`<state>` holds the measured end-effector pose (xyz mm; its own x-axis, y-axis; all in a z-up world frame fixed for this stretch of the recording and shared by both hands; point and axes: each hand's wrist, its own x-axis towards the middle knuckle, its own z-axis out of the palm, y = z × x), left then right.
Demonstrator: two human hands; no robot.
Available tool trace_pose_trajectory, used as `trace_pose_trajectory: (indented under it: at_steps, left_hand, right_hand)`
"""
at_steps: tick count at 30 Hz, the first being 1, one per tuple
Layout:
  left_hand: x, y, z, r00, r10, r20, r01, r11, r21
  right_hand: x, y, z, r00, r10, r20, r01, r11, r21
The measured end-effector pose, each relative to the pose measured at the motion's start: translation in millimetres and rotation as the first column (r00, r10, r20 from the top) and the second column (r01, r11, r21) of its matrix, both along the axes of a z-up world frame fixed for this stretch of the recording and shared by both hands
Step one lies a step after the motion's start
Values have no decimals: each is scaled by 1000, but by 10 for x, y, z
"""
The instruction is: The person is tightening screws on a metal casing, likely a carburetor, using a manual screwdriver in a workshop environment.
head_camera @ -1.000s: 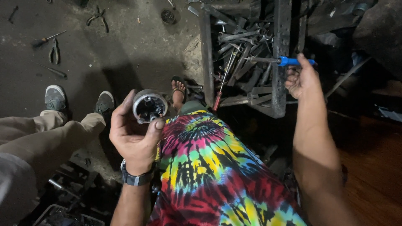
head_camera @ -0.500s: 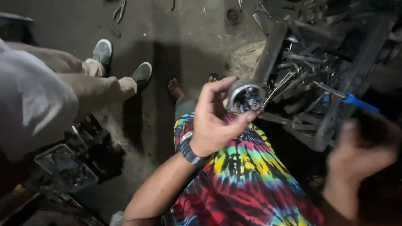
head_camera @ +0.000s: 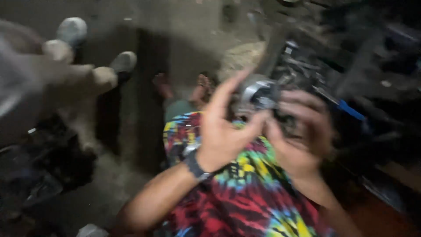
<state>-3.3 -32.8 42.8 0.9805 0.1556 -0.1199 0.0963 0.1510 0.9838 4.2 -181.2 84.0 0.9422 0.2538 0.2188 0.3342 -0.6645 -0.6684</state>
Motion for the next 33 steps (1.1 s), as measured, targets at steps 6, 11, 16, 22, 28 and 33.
trace_pose_trajectory:
  at_steps: [6,11,16,22,28,33]
  left_hand:
    - [1,-22,21,994,50,-93,-63,988,-143]
    - [6,-47,59,997,51,-53,-60,984,-168]
    - [-13,-81,88,995,-14,-102,-18,950,-313]
    - [-23,-48,74,997,-6,-82,-11,978,-210]
    - [-30,-90,14,997,-14,-80,-19,919,-394]
    - [-43,-160,-92,996,-17,-90,-36,834,-551]
  right_hand:
    - [-24,158,33,996,-49,-76,57,993,106]
    - [-31,56,-106,987,93,130,-87,995,-55]
    - [-51,121,-71,995,-81,56,77,995,70]
    - [-33,100,-79,995,-101,18,100,993,64]
    - [-33,72,-119,993,-118,18,114,982,150]
    - [-14,-40,-269,966,-216,-139,252,904,347]
